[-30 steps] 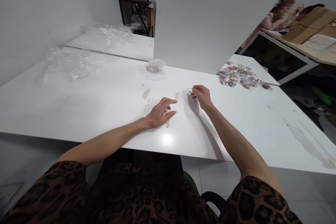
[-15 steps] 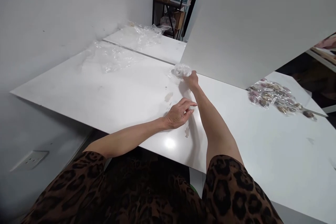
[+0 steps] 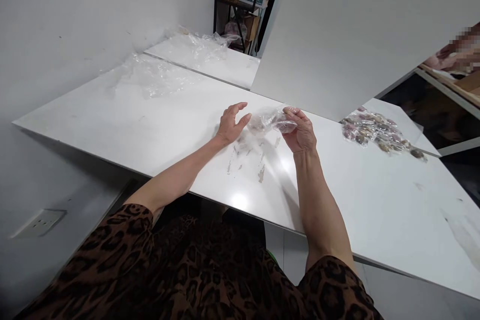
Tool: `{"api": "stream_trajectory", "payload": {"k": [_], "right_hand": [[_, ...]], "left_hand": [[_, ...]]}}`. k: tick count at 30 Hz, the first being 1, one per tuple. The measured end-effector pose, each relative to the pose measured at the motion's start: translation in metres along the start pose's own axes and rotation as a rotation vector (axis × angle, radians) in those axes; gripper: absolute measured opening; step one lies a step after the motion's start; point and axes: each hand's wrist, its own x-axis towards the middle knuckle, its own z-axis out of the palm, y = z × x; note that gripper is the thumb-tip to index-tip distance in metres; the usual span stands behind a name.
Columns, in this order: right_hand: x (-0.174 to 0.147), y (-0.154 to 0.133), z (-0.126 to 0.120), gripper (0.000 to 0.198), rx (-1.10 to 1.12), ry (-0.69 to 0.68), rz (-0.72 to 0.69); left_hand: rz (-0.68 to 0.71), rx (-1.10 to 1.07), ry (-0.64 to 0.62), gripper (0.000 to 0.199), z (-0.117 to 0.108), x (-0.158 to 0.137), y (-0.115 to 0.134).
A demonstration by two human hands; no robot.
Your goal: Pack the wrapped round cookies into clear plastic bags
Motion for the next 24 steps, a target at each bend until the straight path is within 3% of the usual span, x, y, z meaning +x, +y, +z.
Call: {"api": "stream_trajectory", "payload": {"k": [4, 7, 10, 14, 16, 18, 21, 24], "right_hand": [[-0.020, -0.008, -0.004, 0.012, 0.017, 0.014, -0.069], [-0.029, -0.006, -0.004, 0.013, 0.011, 0.038, -0.079], [-0.036, -0.001, -0.002, 0.031, -0.014, 0.046, -0.042], [-0.040, 0.012, 0.005, 0.058, -0.010, -0.006, 0.043], [-0.042, 0.022, 0.009, 0.065, -0.052, -0.045, 0.081], [-0.043, 0.030, 0.012, 0.064, -0.120, -0.062, 0.082], [-0.042, 0.034, 0.010, 0.048, -0.138, 0.026, 0.024], [-0.035, 0.028, 0.001, 0.044, -0.033, 0.126, 0.000]], "left_hand": [[-0.173, -0.411, -0.549, 0.079, -0.013, 0.002, -0.004], [-0.241, -0.590, -0.783, 0.090, -0.011, -0.005, -0.002], [-0.280, -0.667, -0.727, 0.082, -0.004, -0.010, 0.001], [-0.315, -0.707, -0.397, 0.072, 0.003, -0.009, 0.000], [-0.304, -0.716, -0.319, 0.072, 0.004, -0.008, -0.002], [-0.306, -0.728, -0.334, 0.074, 0.004, -0.007, -0.003], [-0.374, -0.772, -0.372, 0.073, 0.003, -0.007, -0.004], [-0.440, -0.841, -0.298, 0.064, 0.000, -0.007, -0.002]]}}
